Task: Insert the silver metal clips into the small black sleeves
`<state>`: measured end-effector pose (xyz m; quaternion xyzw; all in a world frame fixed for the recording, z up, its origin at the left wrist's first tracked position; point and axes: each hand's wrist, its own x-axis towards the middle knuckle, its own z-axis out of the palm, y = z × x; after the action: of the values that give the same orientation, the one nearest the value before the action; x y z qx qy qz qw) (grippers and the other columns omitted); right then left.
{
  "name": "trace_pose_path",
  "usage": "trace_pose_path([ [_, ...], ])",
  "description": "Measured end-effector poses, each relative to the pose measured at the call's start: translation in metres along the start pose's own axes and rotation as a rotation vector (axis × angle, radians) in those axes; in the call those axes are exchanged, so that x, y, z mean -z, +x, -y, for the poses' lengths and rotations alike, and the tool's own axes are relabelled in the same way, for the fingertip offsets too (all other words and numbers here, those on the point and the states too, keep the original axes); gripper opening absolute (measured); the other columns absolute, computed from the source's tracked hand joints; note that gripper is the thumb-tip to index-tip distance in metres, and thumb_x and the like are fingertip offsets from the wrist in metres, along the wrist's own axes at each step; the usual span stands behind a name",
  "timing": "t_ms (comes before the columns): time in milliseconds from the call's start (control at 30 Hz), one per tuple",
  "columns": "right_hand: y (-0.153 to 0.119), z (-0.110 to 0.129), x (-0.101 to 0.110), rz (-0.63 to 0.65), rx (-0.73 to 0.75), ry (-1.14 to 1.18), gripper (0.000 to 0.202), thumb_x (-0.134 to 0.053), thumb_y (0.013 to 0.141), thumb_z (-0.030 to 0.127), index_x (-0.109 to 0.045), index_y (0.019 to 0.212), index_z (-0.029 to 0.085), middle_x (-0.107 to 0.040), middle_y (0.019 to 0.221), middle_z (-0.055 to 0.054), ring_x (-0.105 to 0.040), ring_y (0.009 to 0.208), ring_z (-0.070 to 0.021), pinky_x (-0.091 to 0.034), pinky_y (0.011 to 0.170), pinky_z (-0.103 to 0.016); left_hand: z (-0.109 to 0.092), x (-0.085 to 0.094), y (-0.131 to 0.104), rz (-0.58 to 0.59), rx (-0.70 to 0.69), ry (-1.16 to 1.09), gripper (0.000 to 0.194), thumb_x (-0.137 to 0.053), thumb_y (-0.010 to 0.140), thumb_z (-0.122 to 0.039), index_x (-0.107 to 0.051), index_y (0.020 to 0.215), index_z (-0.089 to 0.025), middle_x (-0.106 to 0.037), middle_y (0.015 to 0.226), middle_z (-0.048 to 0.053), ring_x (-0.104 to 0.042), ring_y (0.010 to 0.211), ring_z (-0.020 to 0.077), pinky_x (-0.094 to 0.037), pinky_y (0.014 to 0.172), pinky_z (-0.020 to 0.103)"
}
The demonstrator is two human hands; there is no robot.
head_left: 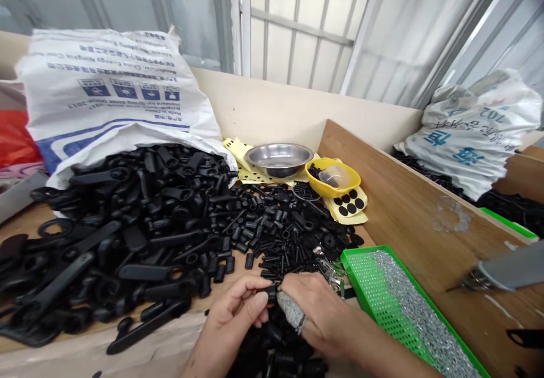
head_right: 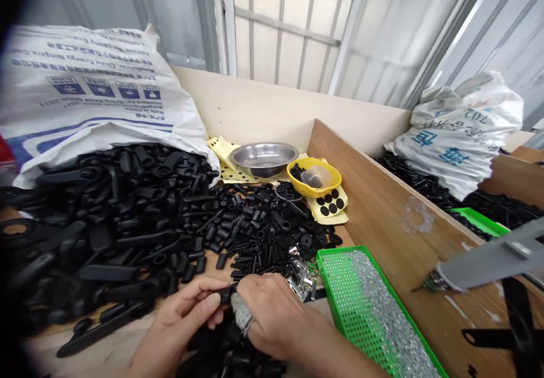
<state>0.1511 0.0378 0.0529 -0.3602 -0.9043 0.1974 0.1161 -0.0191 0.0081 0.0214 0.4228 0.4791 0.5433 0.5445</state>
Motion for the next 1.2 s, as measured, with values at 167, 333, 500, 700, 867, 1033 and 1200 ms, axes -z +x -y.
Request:
trace_pose_path([
  [167, -0.003, 0.004, 0.0, -0.002, -0.073, 0.172, 0.017, -0.035, 0.084, 0.009, -0.045, 0.077, 0.02, -0.057, 0.076, 0.001, -0.05, 0.07, -0.0126, -0.034, 0.064, -0.022, -0.001, 0.0, -0.003, -0.024, -0.129, 0.148, 0.013, -0.065, 0.072, -0.032, -0.07, 0.077, -0.021, -0.063, 0.062, -0.001, -0.056, 0.058, 0.0151, -0.044, 0.055, 0.023],
  [333, -0.002, -0.002, -0.01, -0.029, 0.029, 0.019, 0.014, -0.036, 0.082, 0.01, -0.048, 0.077, 0.017, -0.055, 0.075, -0.004, -0.047, 0.066, -0.0156, -0.033, 0.062, -0.026, 0.0, 0.0, 0.002, 0.06, 0.024, 0.041, 0.024, -0.068, 0.069, -0.04, -0.067, 0.078, -0.017, -0.06, 0.053, -0.002, -0.052, 0.047, 0.0118, -0.041, 0.047, 0.021],
  [500, 0.0, -0.006, -0.004, -0.061, 0.224, -0.318, 0.009, -0.042, 0.077, 0.01, -0.048, 0.074, 0.016, -0.052, 0.073, -0.005, -0.041, 0.064, -0.0172, -0.03, 0.059, -0.029, 0.002, 0.004, 0.006, 0.121, 0.11, 0.021, 0.035, -0.069, 0.065, -0.049, -0.066, 0.074, -0.015, -0.061, 0.051, -0.001, -0.05, 0.041, 0.0094, -0.035, 0.04, 0.019],
  [700, 0.001, -0.005, 0.0, -0.049, 0.264, -0.359, 0.01, -0.041, 0.08, 0.014, -0.049, 0.075, 0.017, -0.053, 0.072, -0.006, -0.041, 0.063, -0.0173, -0.032, 0.06, -0.03, 0.005, 0.006, 0.005, 0.125, 0.164, -0.016, 0.038, -0.068, 0.066, -0.053, -0.067, 0.076, -0.015, -0.06, 0.05, -0.002, -0.048, 0.039, 0.0073, -0.033, 0.039, 0.016],
  [867, 0.0, -0.004, -0.004, 0.021, 0.147, -0.191, 0.012, -0.043, 0.072, 0.011, -0.047, 0.081, 0.016, -0.055, 0.077, -0.004, -0.047, 0.068, -0.0161, -0.036, 0.066, -0.027, 0.008, 0.009, 0.006, 0.162, 0.136, 0.016, 0.036, -0.069, 0.065, -0.051, -0.067, 0.077, -0.017, -0.061, 0.052, -0.002, -0.051, 0.043, 0.0093, -0.037, 0.041, 0.017],
  [1033, -0.001, -0.004, -0.009, 0.026, 0.073, -0.096, 0.012, -0.041, 0.072, 0.01, -0.045, 0.08, 0.018, -0.054, 0.076, -0.003, -0.048, 0.068, -0.0152, -0.036, 0.065, -0.025, 0.006, 0.008, 0.004, 0.129, 0.106, 0.04, 0.035, -0.069, 0.066, -0.05, -0.068, 0.078, -0.017, -0.062, 0.053, -0.001, -0.052, 0.045, 0.01, -0.039, 0.043, 0.018],
  [1200, -0.001, -0.001, -0.015, -0.047, 0.058, 0.006, 0.008, -0.04, 0.078, 0.014, -0.046, 0.079, 0.018, -0.054, 0.073, -0.002, -0.046, 0.063, -0.014, -0.034, 0.06, -0.024, 0.004, 0.001, -0.002, 0.035, 0.074, 0.012, 0.029, -0.069, 0.068, -0.045, -0.068, 0.078, -0.018, -0.061, 0.051, -0.002, -0.051, 0.045, 0.0091, -0.038, 0.043, 0.017],
])
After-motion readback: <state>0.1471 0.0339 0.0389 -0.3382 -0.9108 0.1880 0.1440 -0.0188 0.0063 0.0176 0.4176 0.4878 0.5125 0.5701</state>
